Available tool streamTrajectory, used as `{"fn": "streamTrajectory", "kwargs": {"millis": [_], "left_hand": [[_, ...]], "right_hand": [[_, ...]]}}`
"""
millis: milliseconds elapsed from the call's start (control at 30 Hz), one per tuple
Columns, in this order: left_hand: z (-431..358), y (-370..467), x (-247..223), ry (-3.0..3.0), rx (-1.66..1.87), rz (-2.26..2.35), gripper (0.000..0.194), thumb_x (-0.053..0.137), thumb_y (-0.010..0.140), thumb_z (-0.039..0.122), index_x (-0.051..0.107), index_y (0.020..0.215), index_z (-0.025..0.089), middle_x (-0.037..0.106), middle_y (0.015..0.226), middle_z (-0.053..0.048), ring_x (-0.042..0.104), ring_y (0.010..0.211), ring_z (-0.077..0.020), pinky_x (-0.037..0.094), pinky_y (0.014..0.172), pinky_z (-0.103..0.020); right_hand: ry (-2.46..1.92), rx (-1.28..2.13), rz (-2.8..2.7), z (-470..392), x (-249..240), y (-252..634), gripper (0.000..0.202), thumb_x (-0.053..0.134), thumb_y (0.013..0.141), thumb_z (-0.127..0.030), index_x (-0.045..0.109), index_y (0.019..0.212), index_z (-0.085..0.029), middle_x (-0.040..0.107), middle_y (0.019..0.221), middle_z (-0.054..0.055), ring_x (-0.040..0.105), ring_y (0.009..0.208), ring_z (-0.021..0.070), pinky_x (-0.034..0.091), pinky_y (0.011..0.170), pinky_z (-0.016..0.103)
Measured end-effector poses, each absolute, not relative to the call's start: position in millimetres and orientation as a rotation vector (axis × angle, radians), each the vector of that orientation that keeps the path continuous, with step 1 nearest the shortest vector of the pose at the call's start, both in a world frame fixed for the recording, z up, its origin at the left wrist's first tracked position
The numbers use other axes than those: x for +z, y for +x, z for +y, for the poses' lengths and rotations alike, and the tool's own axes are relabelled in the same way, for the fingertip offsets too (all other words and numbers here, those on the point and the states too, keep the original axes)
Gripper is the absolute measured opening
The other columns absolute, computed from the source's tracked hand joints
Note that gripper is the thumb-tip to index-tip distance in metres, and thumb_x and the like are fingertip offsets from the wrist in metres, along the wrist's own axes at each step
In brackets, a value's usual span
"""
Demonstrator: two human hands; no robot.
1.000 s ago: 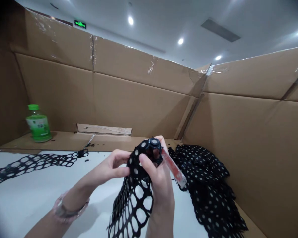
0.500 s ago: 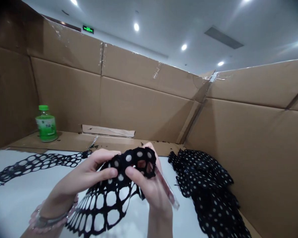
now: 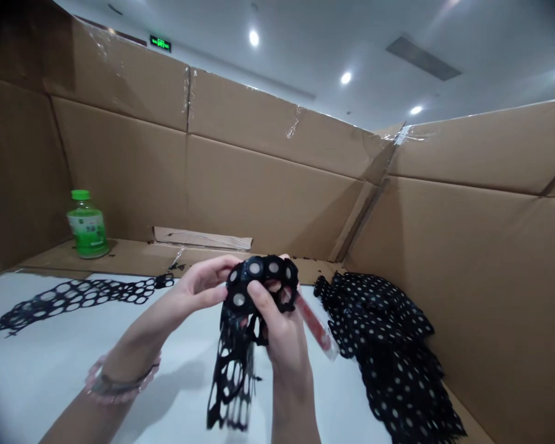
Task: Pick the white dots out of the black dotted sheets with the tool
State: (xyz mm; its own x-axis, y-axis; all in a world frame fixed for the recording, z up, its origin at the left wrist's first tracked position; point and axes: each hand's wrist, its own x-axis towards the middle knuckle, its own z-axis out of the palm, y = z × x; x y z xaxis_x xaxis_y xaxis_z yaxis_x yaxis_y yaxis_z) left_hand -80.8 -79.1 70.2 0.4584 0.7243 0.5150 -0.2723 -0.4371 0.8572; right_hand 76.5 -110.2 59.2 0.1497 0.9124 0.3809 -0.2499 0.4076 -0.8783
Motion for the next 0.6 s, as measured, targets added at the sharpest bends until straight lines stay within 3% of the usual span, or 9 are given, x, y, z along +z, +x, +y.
{"fn": "streamTrajectory", "kwargs": {"millis": [133, 267, 333, 467, 600], "left_hand": [[-81.5, -77.3, 71.8, 1.49, 1.158, 0.388, 0.02, 0.068, 0.083, 0.036, 0.065, 0.077, 0.017, 0.064, 0.074, -0.001, 0.06, 0.07, -0.0142, 0.048, 0.067, -0.023], [-93.8, -78.0, 73.0, 1.637, 1.389, 0.553, 0.013, 0.065, 0.086, 0.029, 0.066, 0.081, 0.017, 0.064, 0.081, -0.001, 0.058, 0.078, -0.0139, 0.046, 0.072, -0.022], [-97.1, -80.2, 72.6, 1.722, 1.414, 0.59, 0.016, 0.063, 0.087, 0.03, 0.064, 0.078, 0.017, 0.061, 0.077, -0.001, 0.055, 0.075, -0.0137, 0.045, 0.071, -0.022], [-95.6, -83.9, 70.6, 1.743, 1.356, 0.559, 0.021, 0.06, 0.089, 0.032, 0.059, 0.074, 0.017, 0.054, 0.071, 0.001, 0.048, 0.067, -0.0123, 0.041, 0.063, -0.022], [-91.7, -85.6, 70.3, 1.711, 1.354, 0.505, 0.02, 0.059, 0.089, 0.033, 0.058, 0.076, 0.018, 0.052, 0.072, 0.001, 0.047, 0.068, -0.0118, 0.04, 0.064, -0.022]], "right_hand": [[-0.745, 0.899, -1.165, -109.1, 63.4, 85.8, 0.008, 0.071, 0.081, -0.031, 0.067, 0.085, -0.025, 0.071, 0.078, -0.002, 0.066, 0.068, 0.018, 0.055, 0.058, 0.029], [-0.718, 0.937, -1.355, -113.4, 74.5, 90.9, 0.022, 0.077, 0.074, -0.032, 0.067, 0.093, -0.026, 0.075, 0.092, 0.0, 0.07, 0.089, 0.0244, 0.057, 0.078, 0.037], [-0.728, 0.947, -1.397, -115.3, 77.9, 92.4, 0.028, 0.079, 0.072, -0.026, 0.065, 0.096, -0.028, 0.075, 0.097, -0.002, 0.07, 0.095, 0.0234, 0.055, 0.088, 0.037], [-0.75, 0.923, -1.427, -115.4, 76.5, 95.4, 0.025, 0.077, 0.075, -0.024, 0.062, 0.094, -0.03, 0.074, 0.09, -0.003, 0.069, 0.089, 0.0203, 0.054, 0.084, 0.033], [-0.787, 0.882, -1.371, -115.8, 74.9, 94.2, 0.027, 0.08, 0.071, -0.028, 0.063, 0.092, -0.028, 0.072, 0.089, -0.002, 0.067, 0.089, 0.0217, 0.052, 0.086, 0.035]]}}
